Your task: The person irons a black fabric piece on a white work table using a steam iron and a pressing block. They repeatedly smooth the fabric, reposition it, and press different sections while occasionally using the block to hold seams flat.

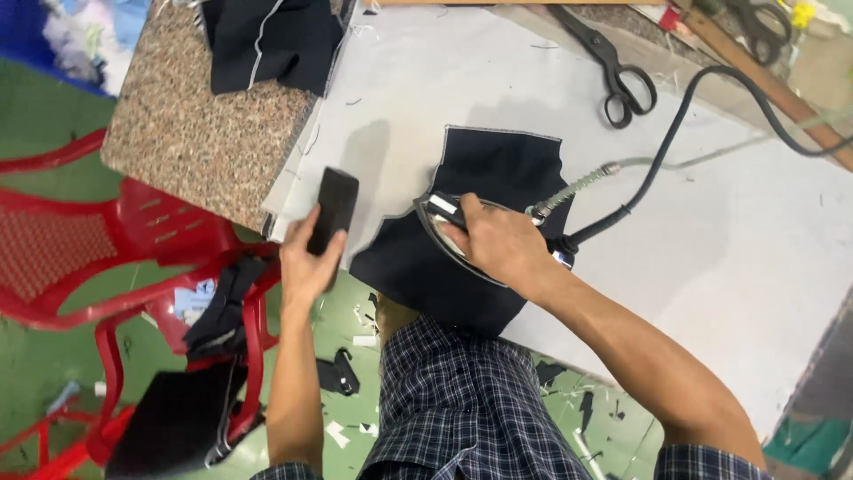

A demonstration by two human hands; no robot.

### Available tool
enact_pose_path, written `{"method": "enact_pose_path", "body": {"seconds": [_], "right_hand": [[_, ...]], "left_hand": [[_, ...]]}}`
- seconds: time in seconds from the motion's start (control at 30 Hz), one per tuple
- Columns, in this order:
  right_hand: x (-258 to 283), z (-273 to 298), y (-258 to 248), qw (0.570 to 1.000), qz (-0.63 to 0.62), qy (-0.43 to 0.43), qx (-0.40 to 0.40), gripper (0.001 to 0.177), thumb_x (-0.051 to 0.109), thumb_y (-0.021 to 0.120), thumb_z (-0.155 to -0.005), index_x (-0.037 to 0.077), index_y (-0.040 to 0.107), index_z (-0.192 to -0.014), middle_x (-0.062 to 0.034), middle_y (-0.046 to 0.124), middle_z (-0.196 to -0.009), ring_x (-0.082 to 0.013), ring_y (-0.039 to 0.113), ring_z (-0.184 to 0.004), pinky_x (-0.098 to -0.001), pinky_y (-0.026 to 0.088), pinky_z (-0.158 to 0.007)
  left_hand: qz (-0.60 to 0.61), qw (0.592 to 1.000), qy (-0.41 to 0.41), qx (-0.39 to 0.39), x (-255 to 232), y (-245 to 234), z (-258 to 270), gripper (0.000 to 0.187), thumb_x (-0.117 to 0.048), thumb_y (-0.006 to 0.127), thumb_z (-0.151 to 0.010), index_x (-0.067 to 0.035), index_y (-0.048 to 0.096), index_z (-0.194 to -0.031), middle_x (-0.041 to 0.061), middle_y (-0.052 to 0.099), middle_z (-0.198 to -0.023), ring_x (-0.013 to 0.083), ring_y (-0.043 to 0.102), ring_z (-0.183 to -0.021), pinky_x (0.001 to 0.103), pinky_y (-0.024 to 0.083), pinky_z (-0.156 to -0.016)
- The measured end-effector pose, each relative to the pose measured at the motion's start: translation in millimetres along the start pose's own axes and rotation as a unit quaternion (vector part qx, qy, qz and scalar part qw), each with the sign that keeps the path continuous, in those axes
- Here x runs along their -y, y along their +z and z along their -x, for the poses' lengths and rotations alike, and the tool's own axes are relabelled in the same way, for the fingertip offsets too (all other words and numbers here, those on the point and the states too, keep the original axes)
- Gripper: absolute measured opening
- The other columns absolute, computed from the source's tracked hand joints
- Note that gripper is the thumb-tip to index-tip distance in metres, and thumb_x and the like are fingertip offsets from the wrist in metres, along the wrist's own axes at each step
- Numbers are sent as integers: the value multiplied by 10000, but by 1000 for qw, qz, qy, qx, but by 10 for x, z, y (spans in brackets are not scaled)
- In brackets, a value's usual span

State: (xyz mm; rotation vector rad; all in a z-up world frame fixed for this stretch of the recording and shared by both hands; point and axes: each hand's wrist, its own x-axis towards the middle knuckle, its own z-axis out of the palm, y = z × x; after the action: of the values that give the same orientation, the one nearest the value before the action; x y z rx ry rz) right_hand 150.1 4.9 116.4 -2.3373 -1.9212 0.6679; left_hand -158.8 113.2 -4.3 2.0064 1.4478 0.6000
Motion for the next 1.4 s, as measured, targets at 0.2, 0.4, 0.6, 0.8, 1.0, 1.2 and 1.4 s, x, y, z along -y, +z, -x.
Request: {"method": "enact_pose_path", "body": {"seconds": [0.2, 0.4, 0.6, 0.8, 1.0, 1.2, 1.4], "right_hand": [[-253, -81, -157, 991, -10, -122, 45, 465, 491, 465, -1038, 61, 566, -1183, -172, 712, -737, -389, 760, -719, -478, 615, -655], [-586, -71, -370, 993, 1, -103, 63, 443, 489, 527, -1025, 65, 574, -1147, -192, 720, -735, -399, 763, -718, -485, 615, -652], [-755, -128, -393, 992, 35, -112, 49, 403, 423, 560, -1029, 44, 629, -1145, -158, 711, -699, -328, 762, -653, -425, 623, -618], [-729, -343, -379, 987, 74, -138, 26, 387, 426, 590, -1024, 56, 630, -1128, -135, 704, -682, -324, 758, -636, -435, 620, -602], [-636, -570, -313, 977, 120, -173, -24, 410, 463, 599, -1019, 69, 640, -1124, -106, 666, -618, -307, 747, -592, -421, 622, -574], [-599, -726, -141, 971, 127, -193, -62, 400, 463, 618, -1017, 75, 624, -1116, -72, 633, -586, -293, 729, -553, -424, 622, -555], [-616, -686, 10, 978, 143, -135, -68, 549, 593, 672, -1032, 65, 530, -1087, -13, 554, -491, -258, 604, -377, -388, 486, -310]], "left_hand": [[39, 997, 57, -44, -717, 165, 1007, 722, -180, 903, -734, -74, 639, -1398, 208, 636, -1117, 402, 651, -1021, 481, 540, -870], [-75, 989, 127, 11, -1178, 592, 1304, 663, -363, 889, -727, -152, 702, -1327, 124, 580, -1209, 322, 601, -1113, 425, 517, -951], [-138, 975, 171, -10, -1282, 834, 1306, 519, -387, 802, -834, -209, 709, -1313, 155, 540, -1193, 331, 558, -1107, 419, 466, -912], [-147, 977, 154, -1, -1217, 874, 1337, 523, -428, 800, -823, -231, 713, -1300, 140, 533, -1215, 329, 541, -1132, 425, 448, -908], [-152, 974, 169, -17, -1231, 882, 1325, 504, -425, 771, -839, -208, 714, -1290, 177, 538, -1184, 353, 563, -1069, 447, 461, -856], [-145, 974, 171, -32, -1234, 867, 1322, 507, -428, 803, -806, -217, 732, -1261, 168, 557, -1182, 358, 572, -1061, 444, 462, -853], [-169, 973, 154, 23, -1260, 811, 1361, 627, -375, 852, -869, -271, 568, -1419, 179, 532, -1274, 366, 570, -1150, 484, 492, -932]]}}
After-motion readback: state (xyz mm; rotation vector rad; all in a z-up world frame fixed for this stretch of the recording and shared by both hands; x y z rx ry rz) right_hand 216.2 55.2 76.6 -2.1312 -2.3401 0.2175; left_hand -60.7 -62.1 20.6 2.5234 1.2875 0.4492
